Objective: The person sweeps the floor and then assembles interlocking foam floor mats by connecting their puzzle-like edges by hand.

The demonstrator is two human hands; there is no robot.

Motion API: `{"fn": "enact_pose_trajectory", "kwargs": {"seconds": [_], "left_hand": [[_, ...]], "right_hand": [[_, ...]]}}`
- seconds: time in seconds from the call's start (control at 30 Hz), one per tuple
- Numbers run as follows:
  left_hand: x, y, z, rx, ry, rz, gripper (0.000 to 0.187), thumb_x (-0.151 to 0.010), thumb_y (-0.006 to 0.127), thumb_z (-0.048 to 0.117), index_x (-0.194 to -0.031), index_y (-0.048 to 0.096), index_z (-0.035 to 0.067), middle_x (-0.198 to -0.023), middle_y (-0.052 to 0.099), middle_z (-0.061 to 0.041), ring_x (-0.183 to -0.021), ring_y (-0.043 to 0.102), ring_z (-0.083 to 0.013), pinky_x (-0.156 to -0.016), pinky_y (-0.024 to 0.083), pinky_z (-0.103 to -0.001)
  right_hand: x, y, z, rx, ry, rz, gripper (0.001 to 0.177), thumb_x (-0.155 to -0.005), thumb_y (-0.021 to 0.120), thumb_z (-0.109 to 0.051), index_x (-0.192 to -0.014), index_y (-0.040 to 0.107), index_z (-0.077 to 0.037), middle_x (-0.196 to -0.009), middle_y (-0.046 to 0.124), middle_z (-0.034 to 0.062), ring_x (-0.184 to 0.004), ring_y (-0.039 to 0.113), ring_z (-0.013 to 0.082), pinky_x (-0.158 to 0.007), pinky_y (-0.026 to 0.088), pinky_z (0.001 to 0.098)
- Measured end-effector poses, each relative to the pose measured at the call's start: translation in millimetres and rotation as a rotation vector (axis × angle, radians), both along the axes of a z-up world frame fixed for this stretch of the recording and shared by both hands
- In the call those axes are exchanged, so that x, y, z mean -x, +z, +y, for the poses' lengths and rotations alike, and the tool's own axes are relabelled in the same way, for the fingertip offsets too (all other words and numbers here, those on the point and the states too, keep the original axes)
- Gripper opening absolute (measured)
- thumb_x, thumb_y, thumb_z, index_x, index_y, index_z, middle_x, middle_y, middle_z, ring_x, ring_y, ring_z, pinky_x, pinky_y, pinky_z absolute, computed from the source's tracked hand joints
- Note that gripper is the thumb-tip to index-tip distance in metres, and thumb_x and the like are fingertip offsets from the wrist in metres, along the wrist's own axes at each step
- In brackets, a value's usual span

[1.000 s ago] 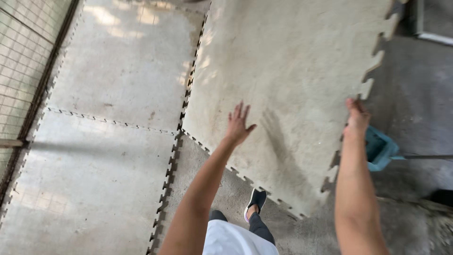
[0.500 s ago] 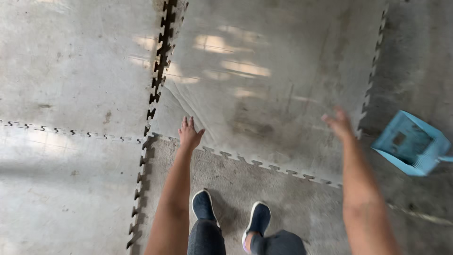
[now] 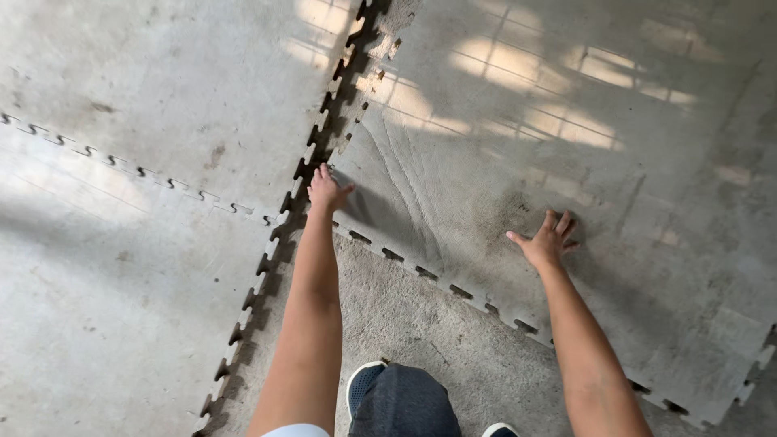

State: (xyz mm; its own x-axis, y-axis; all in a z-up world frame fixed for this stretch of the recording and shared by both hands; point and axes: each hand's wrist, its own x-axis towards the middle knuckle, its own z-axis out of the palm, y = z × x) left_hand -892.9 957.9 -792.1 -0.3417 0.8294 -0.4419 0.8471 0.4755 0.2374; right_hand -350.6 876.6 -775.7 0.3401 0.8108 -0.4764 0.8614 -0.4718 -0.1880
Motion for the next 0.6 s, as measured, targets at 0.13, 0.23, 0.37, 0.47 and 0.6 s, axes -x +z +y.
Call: {"fn": "enact_pose_trajectory", "kwargs": {"seconds": [0.13,0.23,0.37,0.47,0.6], "left_hand": [[9,33,25,0.195,0.075,-0.012,0.114,-0.073,0.064,0.090,-0.139,0.057,-0.003,-0.123,0.075,-0.018,-0.110,0.073,-0.0268,-0.091,0.059,-0.040],[17,70,52,0.190,-0.015,-0.153,0.100,-0.070,0.079,0.083,-0.102,0.075,-0.011,-0.091,0.074,-0.016,-0.082,0.071,-0.0245,-0.070,0.054,-0.035],[2,113,40,-0.493,0.163,-0.384,0.077,-0.057,0.098,0.059,-0.084,0.062,-0.004,-0.075,0.065,-0.010,-0.067,0.061,-0.0199,-0.055,0.051,-0.035],[6,128,13,-0.507,0.152,-0.476,0.065,-0.068,0.094,0.055,-0.075,0.061,-0.001,-0.065,0.060,-0.008,-0.060,0.053,-0.0171,-0.057,0.046,-0.035],[53,103,-19,-0.395,0.221,-0.241,0.074,-0.072,0.089,0.069,-0.073,0.065,-0.001,-0.068,0.063,-0.009,-0.063,0.058,-0.0232,-0.060,0.048,-0.039]], "right_hand": [[-3,4,-12,0.005,0.091,0.032,0.138,-0.063,0.078,-0.076,-0.165,0.000,-0.024,-0.169,-0.019,0.0136,-0.154,-0.021,0.0372,-0.118,-0.008,0.0711],[6,6,-2,-0.009,0.068,0.011,0.136,-0.062,0.078,-0.074,-0.166,0.005,-0.027,-0.171,-0.017,0.0148,-0.156,-0.018,0.0394,-0.119,-0.006,0.0716],[27,12,20,-0.125,0.057,0.047,0.129,-0.065,0.073,-0.078,-0.167,0.010,-0.030,-0.174,-0.012,0.0128,-0.159,-0.013,0.0389,-0.121,-0.004,0.0726],[28,25,28,-0.153,0.104,0.074,0.130,-0.062,0.075,-0.076,-0.166,0.013,-0.030,-0.174,-0.011,0.0116,-0.158,-0.011,0.0387,-0.121,-0.002,0.0715],[44,26,42,-0.153,0.242,0.083,0.125,-0.064,0.076,-0.072,-0.165,0.016,-0.029,-0.175,-0.009,0.0095,-0.160,-0.009,0.0350,-0.124,0.002,0.0676]]}}
